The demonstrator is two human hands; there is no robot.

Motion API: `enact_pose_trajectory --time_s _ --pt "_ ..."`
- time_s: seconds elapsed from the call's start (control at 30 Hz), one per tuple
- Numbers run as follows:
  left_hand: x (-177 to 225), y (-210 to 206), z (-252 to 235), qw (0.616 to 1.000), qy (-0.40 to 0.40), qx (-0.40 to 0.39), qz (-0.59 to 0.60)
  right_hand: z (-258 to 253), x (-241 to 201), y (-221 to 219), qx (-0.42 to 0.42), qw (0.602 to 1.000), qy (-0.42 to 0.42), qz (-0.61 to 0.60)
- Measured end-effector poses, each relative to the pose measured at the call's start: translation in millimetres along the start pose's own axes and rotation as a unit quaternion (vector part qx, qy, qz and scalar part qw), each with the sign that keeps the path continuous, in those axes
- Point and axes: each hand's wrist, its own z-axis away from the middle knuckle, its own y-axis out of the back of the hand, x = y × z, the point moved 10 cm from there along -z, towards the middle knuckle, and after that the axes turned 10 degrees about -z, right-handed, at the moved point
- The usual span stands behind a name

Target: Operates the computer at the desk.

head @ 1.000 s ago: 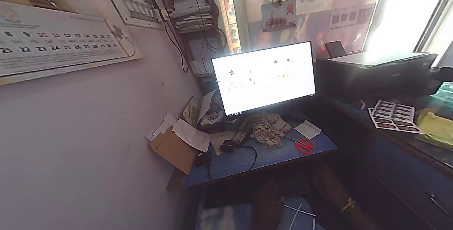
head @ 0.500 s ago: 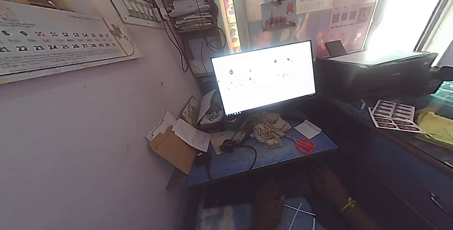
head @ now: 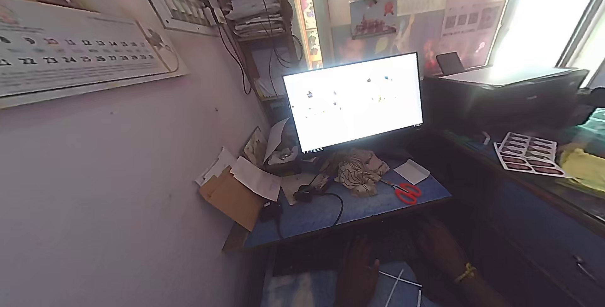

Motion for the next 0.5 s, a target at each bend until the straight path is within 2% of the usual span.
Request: enact_pose_trajectory --time_s 0.5 --pt "0.5 -0.7 -0.7 1.0 0.003 -0.02 0.002 0.9 -0.6 1.3 -0.009 1.0 -0.003 0.005"
